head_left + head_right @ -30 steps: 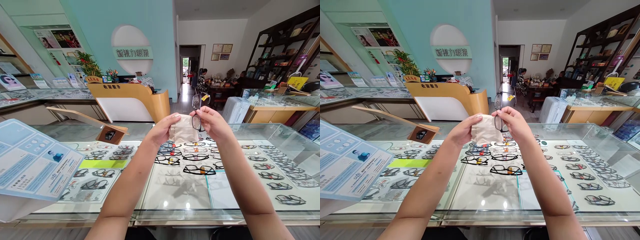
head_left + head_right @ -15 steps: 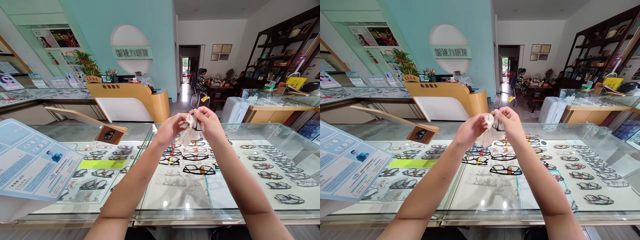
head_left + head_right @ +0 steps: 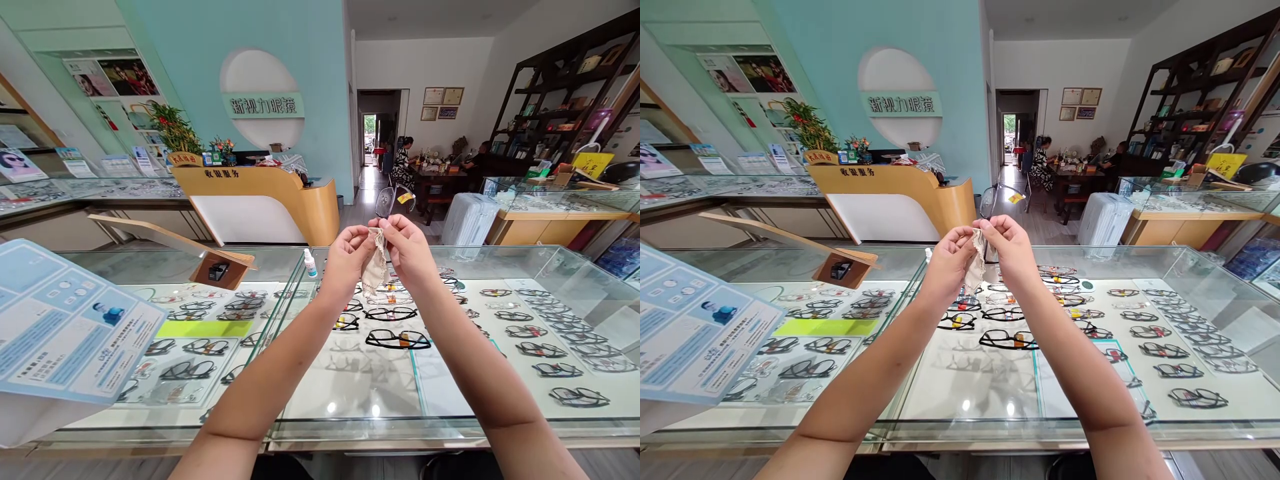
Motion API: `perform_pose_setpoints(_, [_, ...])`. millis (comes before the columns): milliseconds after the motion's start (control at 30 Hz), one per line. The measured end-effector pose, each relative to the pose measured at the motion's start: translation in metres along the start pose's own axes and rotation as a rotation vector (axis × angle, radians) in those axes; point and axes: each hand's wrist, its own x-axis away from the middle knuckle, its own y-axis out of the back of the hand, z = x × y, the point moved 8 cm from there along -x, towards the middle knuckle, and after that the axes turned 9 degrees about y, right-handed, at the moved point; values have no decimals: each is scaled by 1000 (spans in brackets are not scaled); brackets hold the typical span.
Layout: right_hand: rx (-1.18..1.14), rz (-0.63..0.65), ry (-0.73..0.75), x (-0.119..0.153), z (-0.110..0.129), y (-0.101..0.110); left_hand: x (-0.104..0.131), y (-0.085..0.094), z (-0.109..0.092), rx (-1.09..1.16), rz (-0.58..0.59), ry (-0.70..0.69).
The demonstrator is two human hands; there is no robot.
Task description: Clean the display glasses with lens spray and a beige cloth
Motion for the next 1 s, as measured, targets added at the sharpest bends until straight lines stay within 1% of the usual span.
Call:
perform_pose_setpoints(67, [-5, 4, 18, 1, 1, -2, -1, -1, 4, 7, 20, 49])
perform_pose_setpoints(100, [-3, 10, 20, 1, 2, -3, -1, -2, 4, 3, 31, 47])
perform_pose_setpoints(233, [-8, 29, 2, 2, 2, -7, 1, -4, -3, -22, 62, -53])
perform_pose_setpoints(300, [-24, 30, -10, 2, 2, -7, 2, -5, -4, -59, 84, -66])
perform_pose_setpoints(467, [-24, 33, -45, 4, 1, -9, 4, -8, 1, -196, 165, 52])
perform_pose_setpoints(633, [-20, 59, -59, 5, -1, -11, 7, -8, -7, -312, 165, 35])
perform_pose_setpoints(800, [-16, 88, -71, 2, -4, -12, 8, -11, -7, -317, 239, 68])
perform_pose_setpoints(867, [-24, 79, -85, 2, -4, -11, 8, -12, -6, -311, 253, 49])
perform_pose_setpoints(1000, [-42, 76, -110, 3, -5, -11, 8, -14, -6, -283, 228, -44])
